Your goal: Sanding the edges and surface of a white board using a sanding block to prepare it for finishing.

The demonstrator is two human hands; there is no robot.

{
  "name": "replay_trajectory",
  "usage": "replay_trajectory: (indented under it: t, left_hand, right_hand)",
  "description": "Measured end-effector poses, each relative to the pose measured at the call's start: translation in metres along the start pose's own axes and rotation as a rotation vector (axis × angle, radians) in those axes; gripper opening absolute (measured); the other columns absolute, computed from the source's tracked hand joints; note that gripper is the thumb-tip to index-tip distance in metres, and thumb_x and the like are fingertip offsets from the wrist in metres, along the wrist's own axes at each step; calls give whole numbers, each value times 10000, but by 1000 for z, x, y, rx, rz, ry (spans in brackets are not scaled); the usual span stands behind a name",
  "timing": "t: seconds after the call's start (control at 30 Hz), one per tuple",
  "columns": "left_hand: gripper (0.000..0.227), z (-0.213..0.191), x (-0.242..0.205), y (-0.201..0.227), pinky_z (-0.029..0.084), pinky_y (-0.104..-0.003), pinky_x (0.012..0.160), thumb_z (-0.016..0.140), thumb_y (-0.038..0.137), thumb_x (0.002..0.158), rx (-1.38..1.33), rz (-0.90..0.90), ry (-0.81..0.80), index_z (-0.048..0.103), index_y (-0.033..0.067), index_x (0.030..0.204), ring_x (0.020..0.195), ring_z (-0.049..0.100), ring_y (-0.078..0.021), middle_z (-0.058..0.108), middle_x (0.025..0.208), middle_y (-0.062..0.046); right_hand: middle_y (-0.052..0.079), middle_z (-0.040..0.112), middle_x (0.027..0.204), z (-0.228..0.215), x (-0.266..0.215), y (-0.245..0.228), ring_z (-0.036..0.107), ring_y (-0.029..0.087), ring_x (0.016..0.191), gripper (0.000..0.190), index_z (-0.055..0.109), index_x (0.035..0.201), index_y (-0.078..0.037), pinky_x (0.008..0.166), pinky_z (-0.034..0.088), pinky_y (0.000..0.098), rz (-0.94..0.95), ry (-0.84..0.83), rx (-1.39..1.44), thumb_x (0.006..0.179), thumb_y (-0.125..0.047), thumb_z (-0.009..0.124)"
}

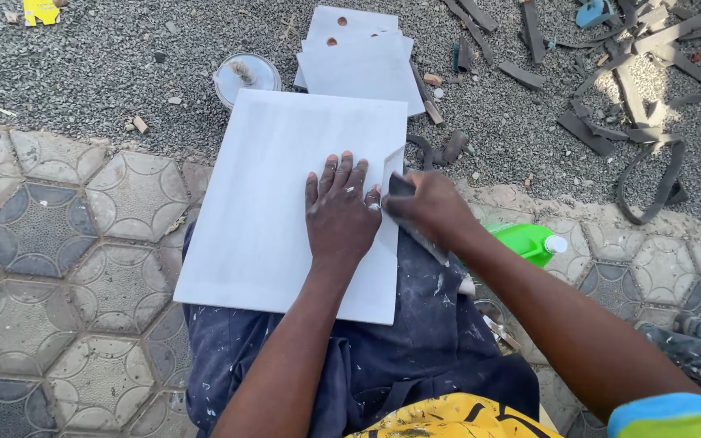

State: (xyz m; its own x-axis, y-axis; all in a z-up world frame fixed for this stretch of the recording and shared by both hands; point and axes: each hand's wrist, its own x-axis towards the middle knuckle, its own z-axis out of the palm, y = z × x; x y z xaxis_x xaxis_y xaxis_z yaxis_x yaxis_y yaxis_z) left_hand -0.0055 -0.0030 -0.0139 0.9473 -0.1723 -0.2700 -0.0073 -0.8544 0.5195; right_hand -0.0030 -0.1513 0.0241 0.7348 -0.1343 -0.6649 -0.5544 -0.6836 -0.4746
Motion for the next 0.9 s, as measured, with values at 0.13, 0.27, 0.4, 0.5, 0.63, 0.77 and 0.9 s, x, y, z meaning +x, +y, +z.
replay_trajectory:
  t: [0.13, 0.27, 0.4, 0.5, 0.63, 0.77, 0.9]
  left_hand:
    - [506, -7, -3, 1, 151, -521, 1272, 425, 405, 1058, -10, 7, -19, 515, 209, 1515, 1544, 308, -245, 430, 1625, -54]
    - [500, -4, -2, 5, 141, -519, 1275, 378, 379, 1075, 23, 4, -26, 493, 209, 1531, 1550, 293, -245, 409, 1638, -53]
    - [472, -2, -2, 6, 160, -530, 1269, 370, 290, 1079, 17, 16, 5, 515, 187, 1516, 1540, 316, -261, 445, 1614, -69]
    - [469, -2, -2, 6, 160, -526, 1272, 353, 267, 1082, 19, 11, -10, 509, 186, 1517, 1544, 308, -255, 435, 1621, -65]
    - [461, -5, -4, 8, 163, -526, 1271, 357, 254, 1085, 13, 28, -10, 512, 182, 1513, 1543, 310, -261, 439, 1618, -67]
    - [476, -1, -4, 9, 157, -522, 1273, 362, 273, 1079, 35, 31, -15, 500, 177, 1523, 1547, 301, -262, 425, 1628, -75]
    - [624, -16, -8, 14, 114, -532, 1282, 477, 495, 1002, 30, 33, -67, 474, 169, 1535, 1562, 263, -270, 387, 1647, -86]
  right_hand:
    - [217, 728, 867, 2, 19, 20, 717, 339, 816, 471, 779, 1110, -28, 772, 561, 423, 37, -132, -15, 743, -317, 843]
    - [203, 724, 835, -22, 59, 25, 697, 331, 802, 413, 794, 994, -43, 753, 535, 436, -34, -102, 77, 663, -275, 881]
    - [229, 680, 795, -30, 74, 27, 689, 373, 789, 373, 759, 1004, 19, 740, 508, 452, -135, 109, 49, 792, -283, 816]
    - [185, 687, 745, -6, -28, -9, 681, 322, 737, 340, 791, 984, -46, 722, 528, 415, -10, 11, 25, 769, -309, 823]
    - [185, 681, 739, -10, -19, 5, 652, 313, 707, 282, 795, 983, -25, 711, 518, 395, -2, -86, 12, 794, -234, 804]
    - [154, 700, 759, -37, 57, 27, 678, 337, 788, 270, 802, 898, -100, 725, 497, 413, -99, 93, 9, 722, -301, 846]
    - [181, 721, 887, -32, 76, 37, 725, 401, 889, 370, 758, 1145, -109, 742, 534, 525, -202, 422, -320, 920, -401, 729]
